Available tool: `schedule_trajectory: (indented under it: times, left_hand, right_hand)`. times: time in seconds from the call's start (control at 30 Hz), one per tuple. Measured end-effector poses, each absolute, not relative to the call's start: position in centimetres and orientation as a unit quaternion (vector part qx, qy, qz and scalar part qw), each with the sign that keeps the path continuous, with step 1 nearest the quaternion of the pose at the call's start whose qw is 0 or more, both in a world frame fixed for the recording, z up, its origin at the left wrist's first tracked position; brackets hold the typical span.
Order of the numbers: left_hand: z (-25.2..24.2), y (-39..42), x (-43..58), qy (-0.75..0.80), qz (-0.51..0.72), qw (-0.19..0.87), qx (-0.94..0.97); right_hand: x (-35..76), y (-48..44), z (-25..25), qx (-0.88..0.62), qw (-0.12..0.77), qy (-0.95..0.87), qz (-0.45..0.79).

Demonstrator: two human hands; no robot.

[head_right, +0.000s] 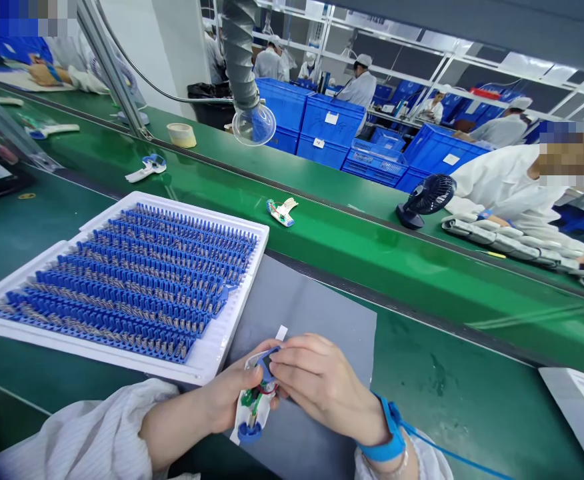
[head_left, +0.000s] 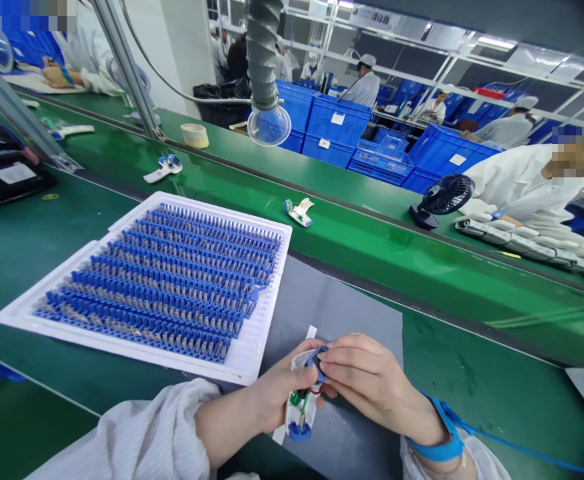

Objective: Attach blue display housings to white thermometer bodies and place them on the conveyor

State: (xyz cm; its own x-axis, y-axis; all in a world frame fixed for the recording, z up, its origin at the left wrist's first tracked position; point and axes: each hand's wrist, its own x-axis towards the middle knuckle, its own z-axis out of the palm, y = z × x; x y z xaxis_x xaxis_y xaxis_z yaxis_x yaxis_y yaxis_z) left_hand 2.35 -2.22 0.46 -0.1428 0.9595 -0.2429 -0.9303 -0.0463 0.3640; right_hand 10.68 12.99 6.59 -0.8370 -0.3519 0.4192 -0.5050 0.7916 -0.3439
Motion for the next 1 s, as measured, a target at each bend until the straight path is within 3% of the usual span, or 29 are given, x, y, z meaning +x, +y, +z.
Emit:
schedule_trajectory:
  times: [0.3, 0.5, 0.67, 1.0]
  left_hand:
    - [0.9, -2.5, 2.5, 0.288, 0.695, 0.649, 0.114]
    - [1.0, -2.7, 2.7, 0.318, 0.672, 0.649, 0.16]
    - [0.8, -2.6, 2.6, 0.341, 0.654, 0.649, 0.186]
    - [0.8, -2.6, 2.0, 0.344, 0.676, 0.626, 0.177]
  right_hand:
    - [10.6, 13.5, 8.2, 0.159, 0.163, -0.903, 0.365]
    - [10.1, 13.5, 7.6, 0.146, 0.026, -0.875, 0.46]
    - [10.1, 13.4, 7.8, 0.146, -0.027, -0.867, 0.476]
    - [10.2, 13.1, 7.1, 0.127, 0.095, -0.875, 0.457]
